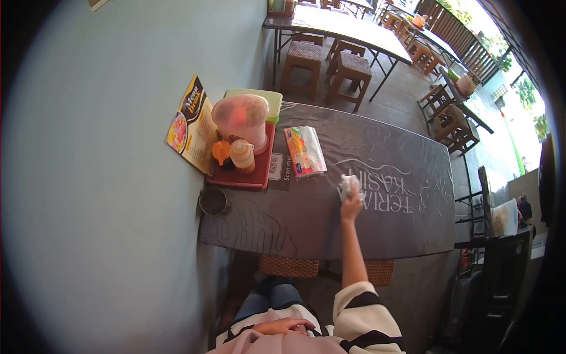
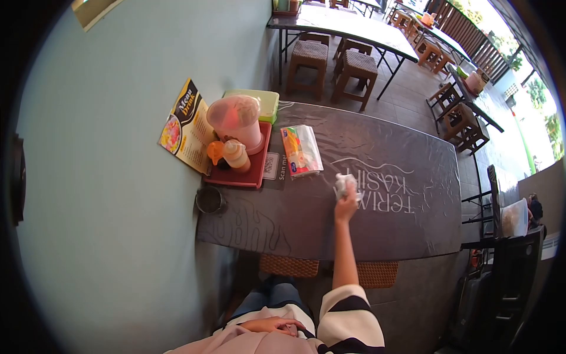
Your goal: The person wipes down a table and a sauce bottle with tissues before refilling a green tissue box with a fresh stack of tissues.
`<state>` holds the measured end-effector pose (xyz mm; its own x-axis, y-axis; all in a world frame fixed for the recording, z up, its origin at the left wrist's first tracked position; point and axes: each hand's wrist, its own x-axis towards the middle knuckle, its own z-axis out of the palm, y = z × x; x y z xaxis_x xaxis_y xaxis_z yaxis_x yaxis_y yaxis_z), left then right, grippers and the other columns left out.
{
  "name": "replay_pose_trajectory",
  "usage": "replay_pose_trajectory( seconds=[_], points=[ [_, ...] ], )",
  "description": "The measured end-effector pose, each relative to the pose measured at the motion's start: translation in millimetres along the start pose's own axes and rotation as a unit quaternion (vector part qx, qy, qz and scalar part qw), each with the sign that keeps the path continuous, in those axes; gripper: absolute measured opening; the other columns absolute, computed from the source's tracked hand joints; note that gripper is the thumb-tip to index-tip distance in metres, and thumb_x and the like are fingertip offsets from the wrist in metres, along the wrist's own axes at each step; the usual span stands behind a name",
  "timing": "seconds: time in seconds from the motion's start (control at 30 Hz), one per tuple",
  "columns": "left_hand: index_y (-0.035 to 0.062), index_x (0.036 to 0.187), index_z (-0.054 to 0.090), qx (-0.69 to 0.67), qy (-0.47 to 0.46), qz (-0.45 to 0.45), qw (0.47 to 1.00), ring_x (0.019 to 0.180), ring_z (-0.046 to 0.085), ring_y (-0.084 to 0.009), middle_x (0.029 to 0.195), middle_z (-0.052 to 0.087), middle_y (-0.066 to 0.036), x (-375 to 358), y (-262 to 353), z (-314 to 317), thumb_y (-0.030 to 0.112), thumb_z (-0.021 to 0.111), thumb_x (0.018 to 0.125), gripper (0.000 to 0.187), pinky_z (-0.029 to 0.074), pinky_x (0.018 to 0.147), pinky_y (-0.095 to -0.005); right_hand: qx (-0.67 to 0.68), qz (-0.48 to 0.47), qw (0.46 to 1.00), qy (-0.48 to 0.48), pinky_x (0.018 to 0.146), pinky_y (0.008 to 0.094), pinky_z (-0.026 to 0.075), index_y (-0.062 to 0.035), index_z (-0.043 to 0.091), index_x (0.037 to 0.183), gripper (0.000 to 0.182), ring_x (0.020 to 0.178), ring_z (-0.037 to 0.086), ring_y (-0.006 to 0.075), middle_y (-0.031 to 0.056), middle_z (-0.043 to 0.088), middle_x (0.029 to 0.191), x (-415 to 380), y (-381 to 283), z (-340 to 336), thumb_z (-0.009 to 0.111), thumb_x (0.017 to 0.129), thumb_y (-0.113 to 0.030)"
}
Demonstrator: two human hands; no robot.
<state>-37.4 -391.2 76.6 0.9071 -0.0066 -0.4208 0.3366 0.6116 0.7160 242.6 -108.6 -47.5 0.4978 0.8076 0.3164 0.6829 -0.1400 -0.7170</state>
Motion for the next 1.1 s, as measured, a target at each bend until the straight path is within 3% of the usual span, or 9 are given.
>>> replay_pose_trajectory(
  seconds=[0.13, 0.2, 0.53, 0.63, 0.7, 0.8, 0.9, 1.0, 1.1],
  points=[
    [0.0027, 0.134, 0.04, -0.009, 0.022, -0.013, 1.0, 0.109, 0.052, -0.0224, 0.121, 0.055, -0.015, 10, -17, 4, 0.033, 0.057, 0.089, 0.057, 0.039, 0.094, -0.0291, -0.191, -0.039, 0.981, -0.026, 0.097, 0.0397, 0.041, -0.0105, 0.054, 0.126, 0.049, 0.114, 0.053, 0.0316, 0.0151, 0.057, 0.121, -8, 1, 45, 0.048, 0.079, 0.003],
    [0.0029, 0.134, 0.04, -0.016, 0.028, -0.02, 0.999, 0.108, 0.053, -0.0218, 0.12, 0.056, -0.015, 8, -23, 4, 0.033, 0.057, 0.089, 0.057, 0.039, 0.093, -0.0287, -0.142, -0.15, 0.977, -0.045, 0.099, 0.0405, 0.04, -0.0091, 0.053, 0.124, 0.054, 0.115, 0.051, 0.0323, 0.0148, 0.056, 0.121, -42, -28, 77, 0.048, 0.073, 0.006],
    [0.0043, 0.134, 0.041, -0.026, 0.061, 0.011, 0.998, 0.103, 0.056, -0.0209, 0.116, 0.059, -0.014, 14, -31, 16, 0.034, 0.057, 0.09, 0.056, 0.041, 0.09, -0.0272, 0.071, -0.309, 0.9, -0.299, 0.104, 0.0422, 0.035, -0.0099, 0.056, 0.122, 0.055, 0.122, 0.047, 0.0322, 0.0148, 0.054, 0.125, -232, -156, 73, 0.051, 0.07, 0.008],
    [0.005, 0.133, 0.042, -0.007, 0.065, 0.014, 0.998, 0.104, 0.056, -0.0226, 0.116, 0.058, -0.016, 0, 12, 17, 0.036, 0.057, 0.089, 0.056, 0.041, 0.091, -0.0274, 0.124, -0.32, 0.854, -0.392, 0.105, 0.0416, 0.035, -0.0118, 0.056, 0.122, 0.056, 0.124, 0.045, 0.0302, 0.0142, 0.053, 0.127, -252, -167, 57, 0.049, 0.071, 0.01],
    [0.0053, 0.133, 0.042, 0.018, 0.063, -0.03, 0.997, 0.103, 0.056, -0.0229, 0.116, 0.059, -0.016, -5, 21, 16, 0.036, 0.057, 0.088, 0.056, 0.041, 0.09, -0.0274, 0.164, -0.209, 0.848, -0.458, 0.104, 0.0406, 0.037, -0.0126, 0.056, 0.122, 0.054, 0.123, 0.046, 0.0303, 0.0144, 0.052, 0.128, -234, -171, 43, 0.048, 0.073, 0.01],
    [0.0054, 0.132, 0.043, 0.051, 0.034, 0.034, 0.998, 0.101, 0.057, -0.0225, 0.111, 0.06, -0.014, -7, 20, 15, 0.036, 0.056, 0.089, 0.055, 0.041, 0.089, -0.0275, 0.208, -0.184, 0.928, -0.248, 0.096, 0.0372, 0.044, -0.008, 0.062, 0.113, 0.036, 0.11, 0.058, 0.0287, 0.0162, 0.062, 0.114, -159, -143, 46, 0.048, 0.083, 0.005],
    [0.0055, 0.132, 0.043, 0.044, 0.035, 0.04, 0.998, 0.101, 0.057, -0.0223, 0.111, 0.06, -0.014, -6, 19, 14, 0.036, 0.055, 0.089, 0.054, 0.041, 0.088, -0.0274, 0.117, -0.09, 0.979, -0.143, 0.1, 0.0412, 0.04, -0.007, 0.059, 0.119, 0.042, 0.117, 0.052, 0.0316, 0.0166, 0.058, 0.12, -83, -121, 43, 0.05, 0.079, 0.005],
    [0.0056, 0.132, 0.043, 0.04, 0.04, 0.046, 0.997, 0.101, 0.057, -0.022, 0.11, 0.06, -0.013, -5, 17, 14, 0.036, 0.055, 0.089, 0.054, 0.041, 0.088, -0.0273, -0.046, -0.128, 0.984, -0.117, 0.102, 0.0425, 0.036, -0.0098, 0.056, 0.123, 0.049, 0.12, 0.049, 0.0324, 0.0162, 0.055, 0.124, -87, -103, 80, 0.05, 0.076, 0.005],
    [0.0058, 0.132, 0.043, 0.038, 0.044, 0.051, 0.997, 0.101, 0.057, -0.0218, 0.109, 0.06, -0.013, -5, 15, 14, 0.036, 0.055, 0.089, 0.053, 0.042, 0.088, -0.0271, -0.007, -0.194, 0.964, -0.181, 0.106, 0.0444, 0.032, -0.0088, 0.052, 0.128, 0.055, 0.121, 0.045, 0.0346, 0.0181, 0.052, 0.127, -138, -128, 113, 0.047, 0.075, 0.007]
  ],
)
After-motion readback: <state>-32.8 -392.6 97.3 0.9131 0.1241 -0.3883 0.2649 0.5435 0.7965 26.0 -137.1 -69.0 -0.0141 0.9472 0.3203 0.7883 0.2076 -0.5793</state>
